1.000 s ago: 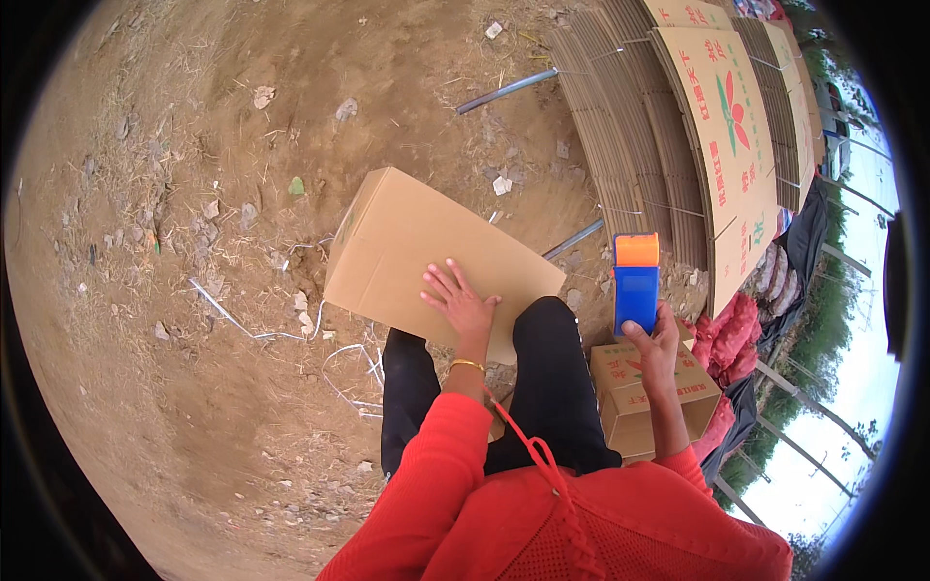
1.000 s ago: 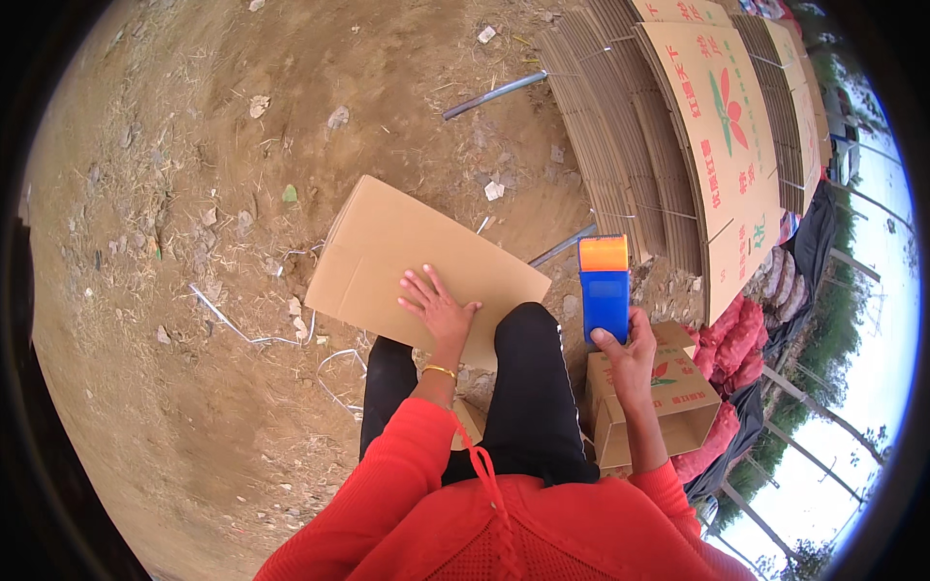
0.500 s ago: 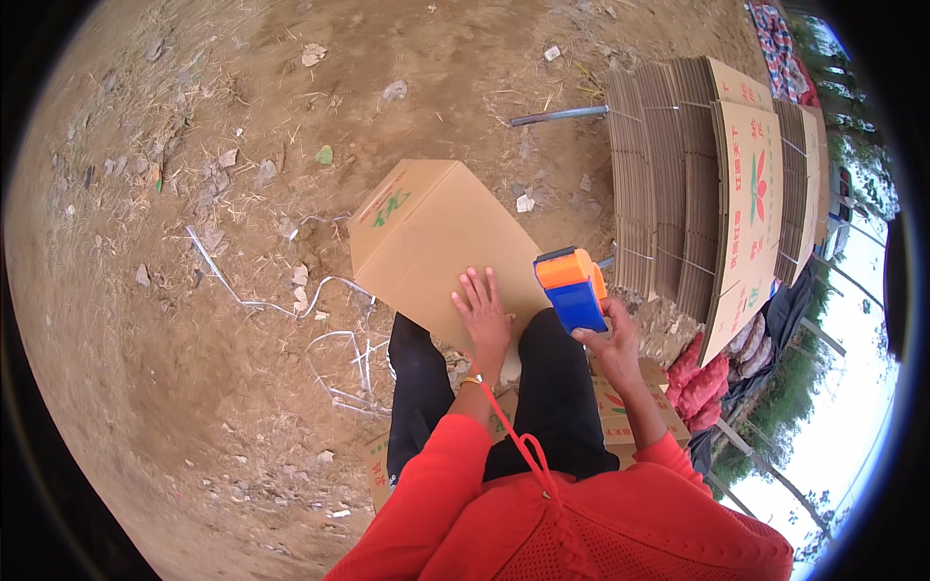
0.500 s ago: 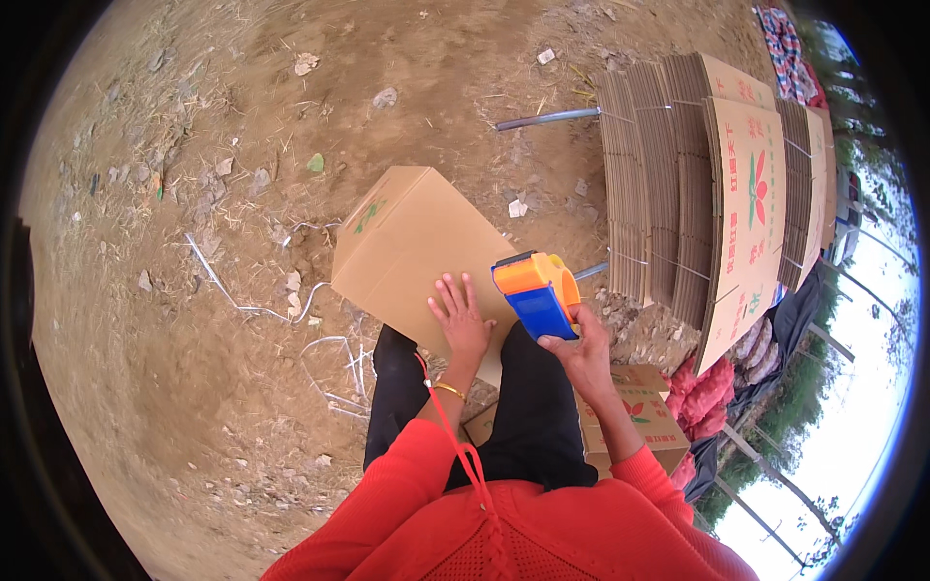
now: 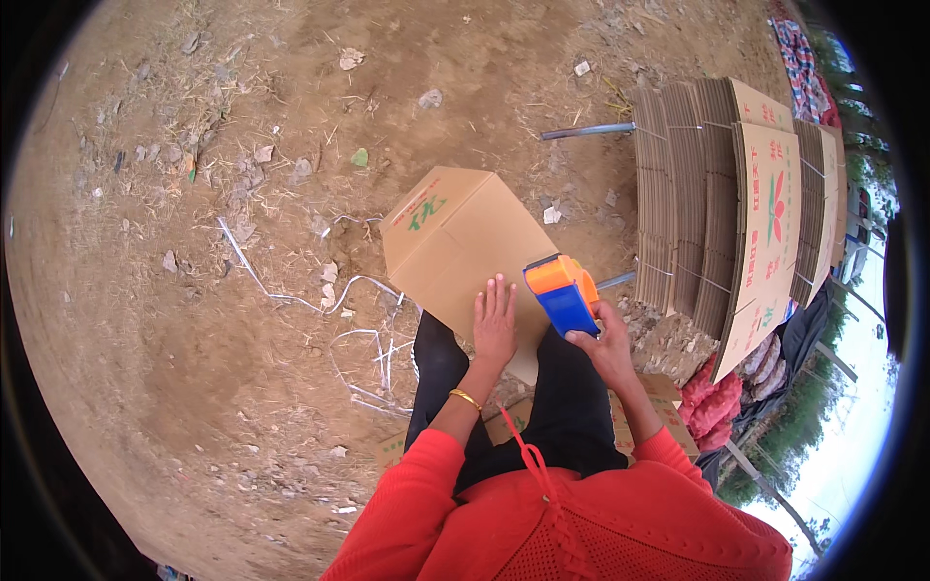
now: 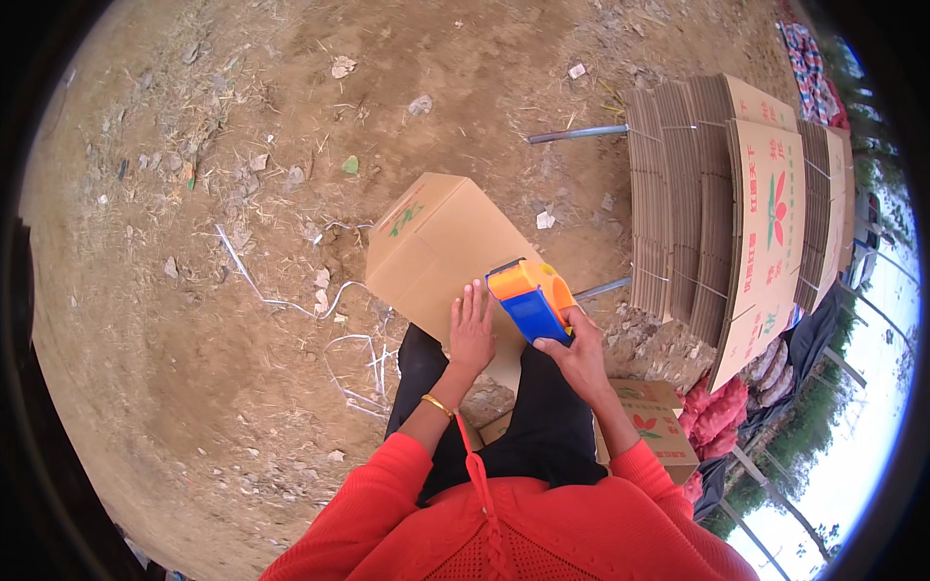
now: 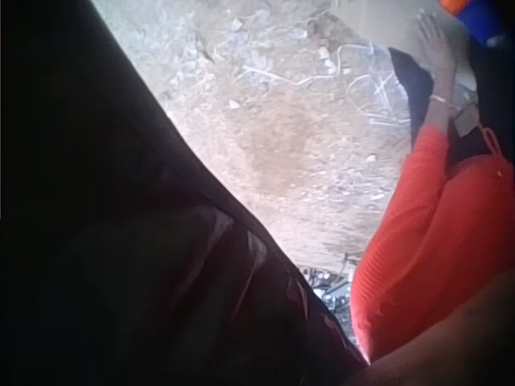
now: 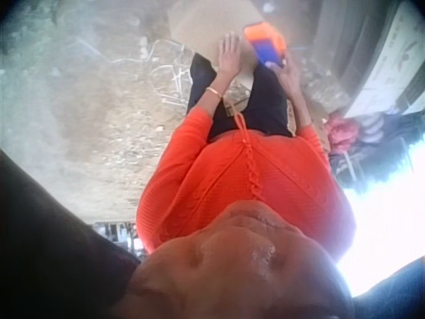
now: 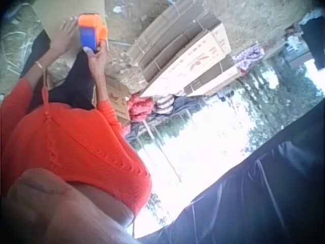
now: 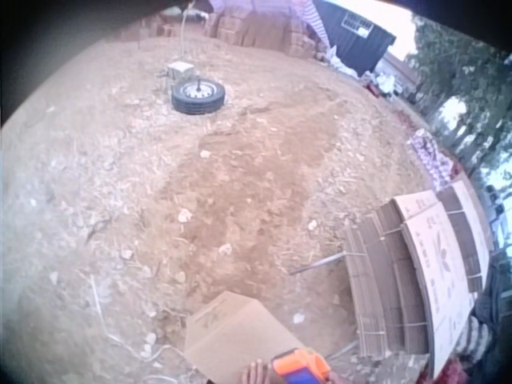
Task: The person assembles flat cardboard sheets into boxes by folding the sides and sealing them with a tape dispenser. They repeat this process for multiple boxes, stacking the finished ones nearby.
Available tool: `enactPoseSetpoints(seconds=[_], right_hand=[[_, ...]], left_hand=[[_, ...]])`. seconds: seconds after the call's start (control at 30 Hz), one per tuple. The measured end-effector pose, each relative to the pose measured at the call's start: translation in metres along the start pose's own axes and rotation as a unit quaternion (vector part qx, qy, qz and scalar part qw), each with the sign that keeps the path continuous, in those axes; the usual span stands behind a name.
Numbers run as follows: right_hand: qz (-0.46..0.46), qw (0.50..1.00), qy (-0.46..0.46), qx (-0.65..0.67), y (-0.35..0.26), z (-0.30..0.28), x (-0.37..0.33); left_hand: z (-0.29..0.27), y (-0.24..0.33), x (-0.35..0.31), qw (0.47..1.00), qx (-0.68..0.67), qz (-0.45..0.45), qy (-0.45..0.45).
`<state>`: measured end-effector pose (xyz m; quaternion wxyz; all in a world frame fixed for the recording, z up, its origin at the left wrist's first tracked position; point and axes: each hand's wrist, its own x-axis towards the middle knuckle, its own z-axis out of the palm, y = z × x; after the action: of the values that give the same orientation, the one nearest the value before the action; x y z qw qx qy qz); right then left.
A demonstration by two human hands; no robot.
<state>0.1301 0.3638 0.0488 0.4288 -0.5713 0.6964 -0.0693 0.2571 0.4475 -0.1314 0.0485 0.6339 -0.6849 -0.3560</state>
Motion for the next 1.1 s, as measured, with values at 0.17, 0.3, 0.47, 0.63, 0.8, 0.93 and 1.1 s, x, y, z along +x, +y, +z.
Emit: enactPoseSetpoints(seconds=[0.17,0.3,0.47,0.63,0.8,0.93,1.1], right_hand=[[-0.012,0.999,-0.011,-0.030,-0.005,0.006,0.002],[-0.032,0.998,-0.013,-0.048,-0.002,0.011,0.002],[-0.061,0.996,-0.040,-0.053,-0.002,0.015,0.005],[-0.078,0.993,-0.067,-0.056,-0.011,0.018,0.009],[-0.077,0.991,-0.110,-0.031,-0.020,0.019,0.013],[-0.104,0.982,-0.154,-0.029,-0.021,0.018,0.016],[-0.043,0.975,-0.214,-0.044,-0.025,0.023,0.020]], left_hand=[[-0.018,-0.022,0.001,0.996,-0.066,0.054,0.012],[-0.053,-0.043,0.017,0.798,-0.581,-0.150,-0.062],[-0.134,-0.049,0.035,0.653,-0.753,-0.058,0.053],[-0.159,-0.061,0.040,0.723,-0.687,-0.016,-0.064],[-0.159,-0.072,0.039,0.692,-0.717,-0.026,-0.080],[-0.152,-0.079,0.037,0.701,-0.709,-0.033,-0.072],[-0.154,-0.086,0.036,0.697,-0.712,-0.055,-0.065]])
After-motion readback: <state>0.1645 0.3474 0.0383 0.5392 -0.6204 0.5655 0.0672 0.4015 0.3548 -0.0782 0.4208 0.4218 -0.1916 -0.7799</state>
